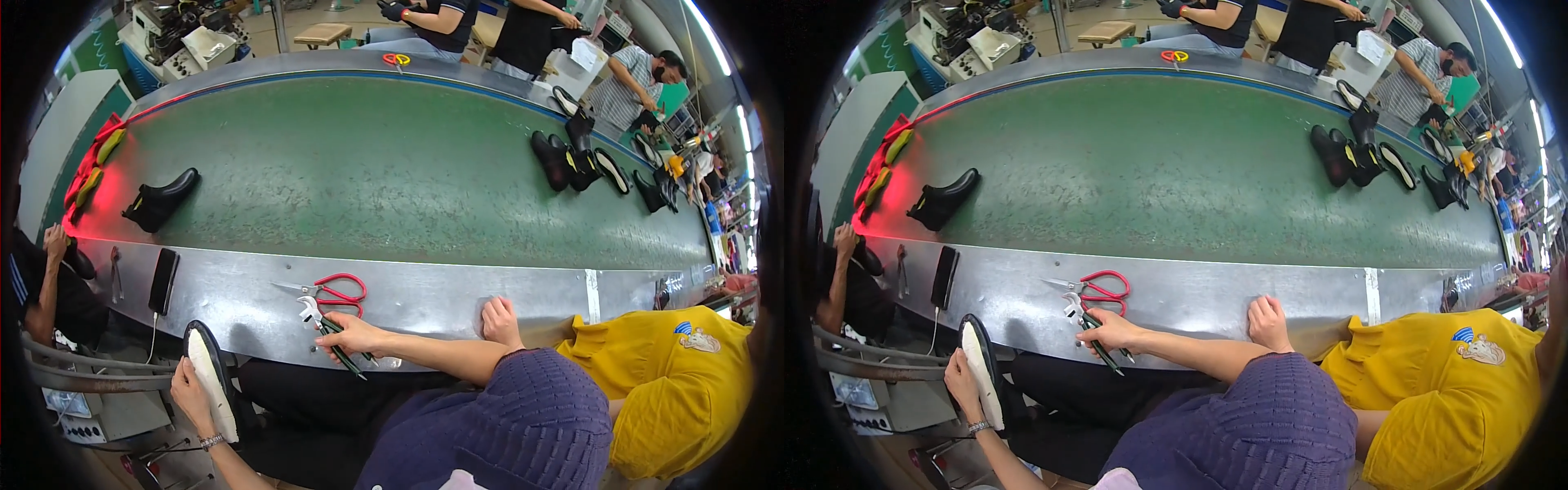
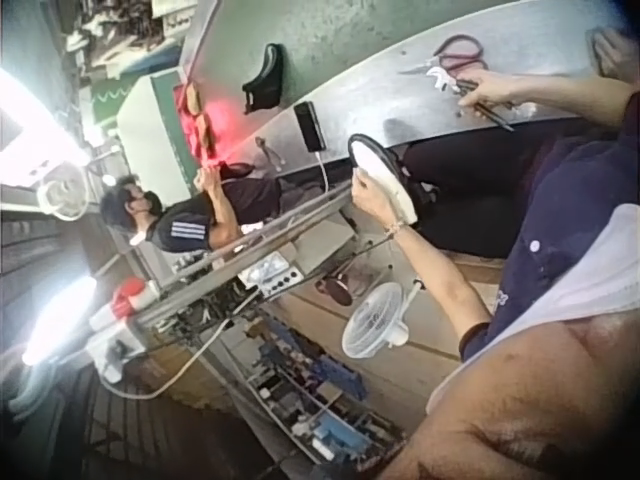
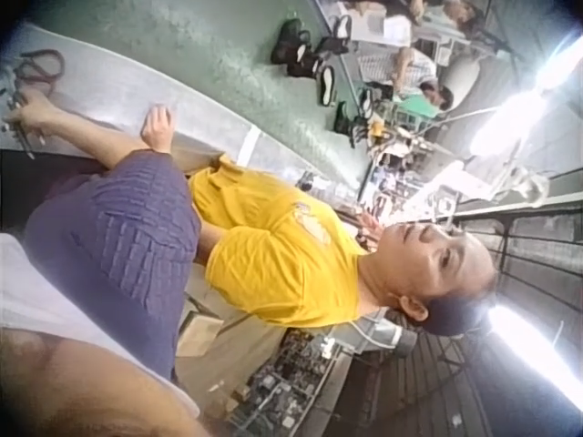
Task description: Inspecting, trimming, and cleaning a leather boot during the manufacturing process.
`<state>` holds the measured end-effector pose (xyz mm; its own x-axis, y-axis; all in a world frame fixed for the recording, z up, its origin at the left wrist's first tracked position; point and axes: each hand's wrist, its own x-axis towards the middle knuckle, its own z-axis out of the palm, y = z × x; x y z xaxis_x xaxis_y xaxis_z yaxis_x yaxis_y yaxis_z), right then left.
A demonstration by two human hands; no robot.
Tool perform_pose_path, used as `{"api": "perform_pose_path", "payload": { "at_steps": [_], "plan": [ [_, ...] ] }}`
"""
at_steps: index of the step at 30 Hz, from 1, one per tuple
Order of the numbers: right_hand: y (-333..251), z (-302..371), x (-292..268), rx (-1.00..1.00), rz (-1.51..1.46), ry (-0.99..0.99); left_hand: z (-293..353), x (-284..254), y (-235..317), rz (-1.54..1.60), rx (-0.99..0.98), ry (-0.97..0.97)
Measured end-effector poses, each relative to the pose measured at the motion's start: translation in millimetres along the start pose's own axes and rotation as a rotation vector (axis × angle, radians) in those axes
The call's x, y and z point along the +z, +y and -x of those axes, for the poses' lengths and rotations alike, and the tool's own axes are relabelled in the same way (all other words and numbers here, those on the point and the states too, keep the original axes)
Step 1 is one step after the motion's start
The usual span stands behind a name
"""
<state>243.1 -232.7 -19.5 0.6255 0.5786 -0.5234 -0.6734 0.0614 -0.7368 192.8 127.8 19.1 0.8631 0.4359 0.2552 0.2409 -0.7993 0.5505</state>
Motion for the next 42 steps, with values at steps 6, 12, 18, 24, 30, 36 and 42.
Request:
{"api": "perform_pose_path", "payload": {
  "at_steps": [6,12,18,24,30,36,42],
  "plan": [
    [6,-2,1,0.020,-0.024,-0.013,-1,4,15,-0.158,0.084,0.001],
    [9,-7,5,-0.001,-0.063,0.004,-10,-3,7,0.081,0.103,-0.219],
    [4,-6,5,-0.066,-0.102,0.011,-13,-22,-3,0.349,-0.061,-0.478],
    [6,-12,2,-0.048,-0.058,0.051,-4,-17,22,-0.316,0.441,-0.378],
    [2,-15,11,-0.043,-0.017,0.023,-7,-13,25,-0.241,0.379,-0.282],
    [5,-18,17,-0.018,0.014,-0.038,-24,-20,6,0.181,0.072,-0.395],
    [4,-11,17,-0.019,-0.019,-0.024,-17,-11,19,0.445,-0.118,-0.532]
  ]
}}
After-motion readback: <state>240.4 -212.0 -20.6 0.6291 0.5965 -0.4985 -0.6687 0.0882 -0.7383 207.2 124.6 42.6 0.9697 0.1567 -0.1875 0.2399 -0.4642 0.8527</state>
